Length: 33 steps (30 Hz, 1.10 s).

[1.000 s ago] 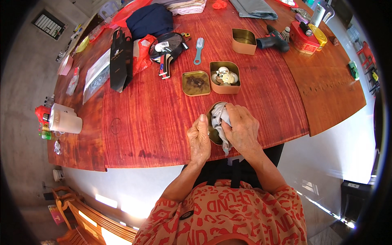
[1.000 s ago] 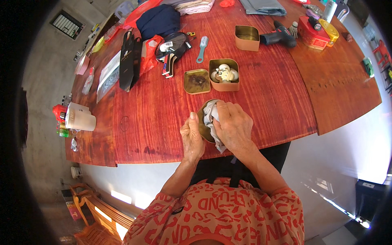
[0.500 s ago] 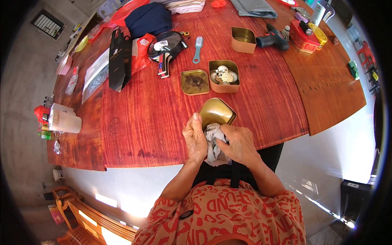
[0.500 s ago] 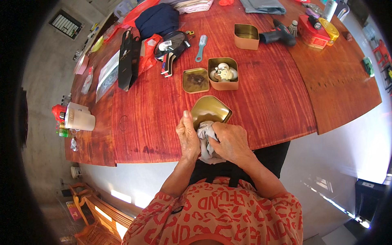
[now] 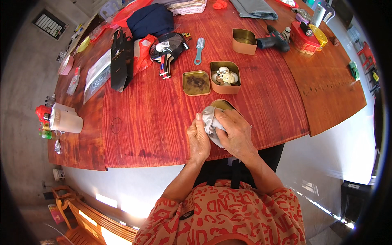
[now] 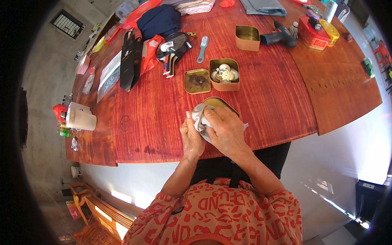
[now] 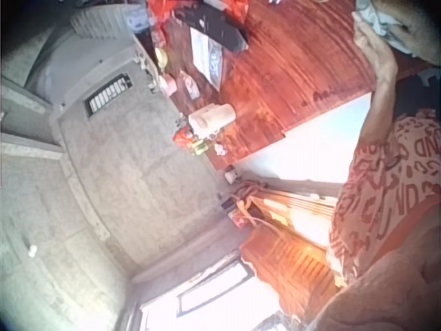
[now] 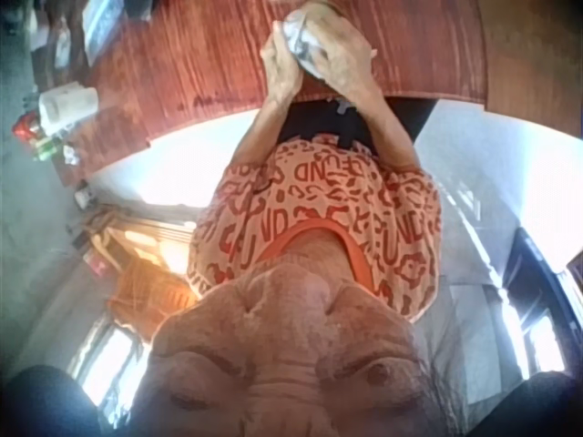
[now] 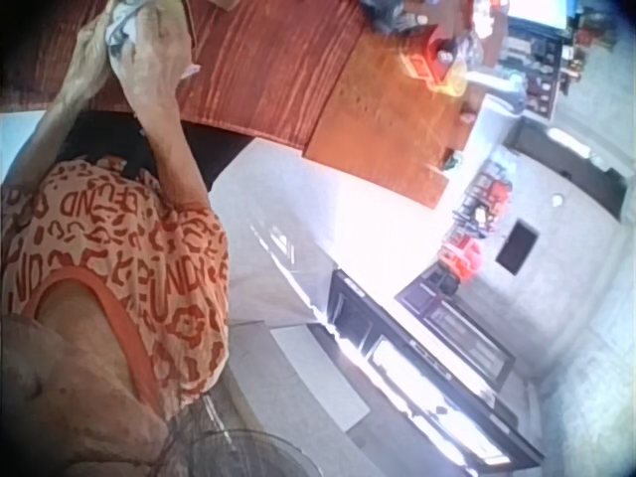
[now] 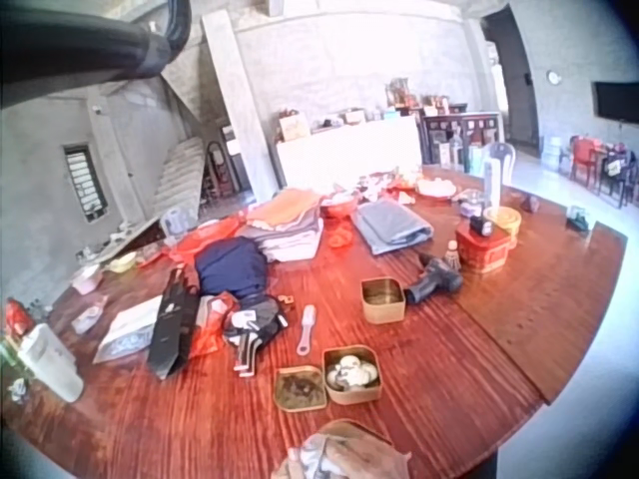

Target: The person wipes a black circular object with a white cloth, then cleans a blue plastic brush. They proceed to wipe the exterior and interior of a small gold-colored metal tin and its lid, followed by cleaning a small white figurine inside the tin. The person finishes by wiping the inside of the tin again.

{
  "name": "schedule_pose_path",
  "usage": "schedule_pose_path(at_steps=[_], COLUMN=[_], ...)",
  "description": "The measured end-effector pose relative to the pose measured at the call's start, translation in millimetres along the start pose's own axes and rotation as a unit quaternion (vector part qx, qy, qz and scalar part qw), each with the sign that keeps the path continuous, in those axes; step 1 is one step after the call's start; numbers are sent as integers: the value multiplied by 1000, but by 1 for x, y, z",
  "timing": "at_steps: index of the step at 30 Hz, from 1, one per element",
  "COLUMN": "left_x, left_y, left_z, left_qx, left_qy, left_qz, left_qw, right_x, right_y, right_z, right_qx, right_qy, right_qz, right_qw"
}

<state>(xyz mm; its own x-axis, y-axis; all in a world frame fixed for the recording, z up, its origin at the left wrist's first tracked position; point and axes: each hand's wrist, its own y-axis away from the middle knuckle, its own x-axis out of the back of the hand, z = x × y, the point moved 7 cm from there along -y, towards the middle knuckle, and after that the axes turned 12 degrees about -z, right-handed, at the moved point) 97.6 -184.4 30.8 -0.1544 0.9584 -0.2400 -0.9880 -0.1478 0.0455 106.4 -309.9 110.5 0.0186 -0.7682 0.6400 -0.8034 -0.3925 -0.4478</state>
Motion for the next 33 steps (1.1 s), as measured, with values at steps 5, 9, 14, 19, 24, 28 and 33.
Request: schedule_pose_path(at_steps=[5, 9, 14, 19, 24, 28, 33], left_x=[4, 0, -4, -1, 12, -6, -9], left_y=[1, -6, -3, 1, -1, 3, 1], left_z=[1, 19, 14, 18, 22, 22, 18], left_qx=[15, -42, -44, -61, -69, -76, -58], left_qy=[-22, -1, -40, -79, -122, -143, -82], left_qz=[-24, -4, -12, -12, -10, -41, -26], left_qw=[999, 999, 998, 995, 990, 986, 995], right_x=[-7, -6, 9, 35, 51, 32, 13], right_y=[8, 21, 27, 32, 42, 25, 14], right_z=[8, 12, 24, 51, 59, 25, 13], right_qx=[-21, -19, -48, -88, -120, -57, -60], right_qy=[-16, -12, 70, 156, 193, 238, 172], right_qz=[-130, -165, -161, -58, 26, 46, 10], right_qw=[991, 986, 983, 982, 974, 968, 983])
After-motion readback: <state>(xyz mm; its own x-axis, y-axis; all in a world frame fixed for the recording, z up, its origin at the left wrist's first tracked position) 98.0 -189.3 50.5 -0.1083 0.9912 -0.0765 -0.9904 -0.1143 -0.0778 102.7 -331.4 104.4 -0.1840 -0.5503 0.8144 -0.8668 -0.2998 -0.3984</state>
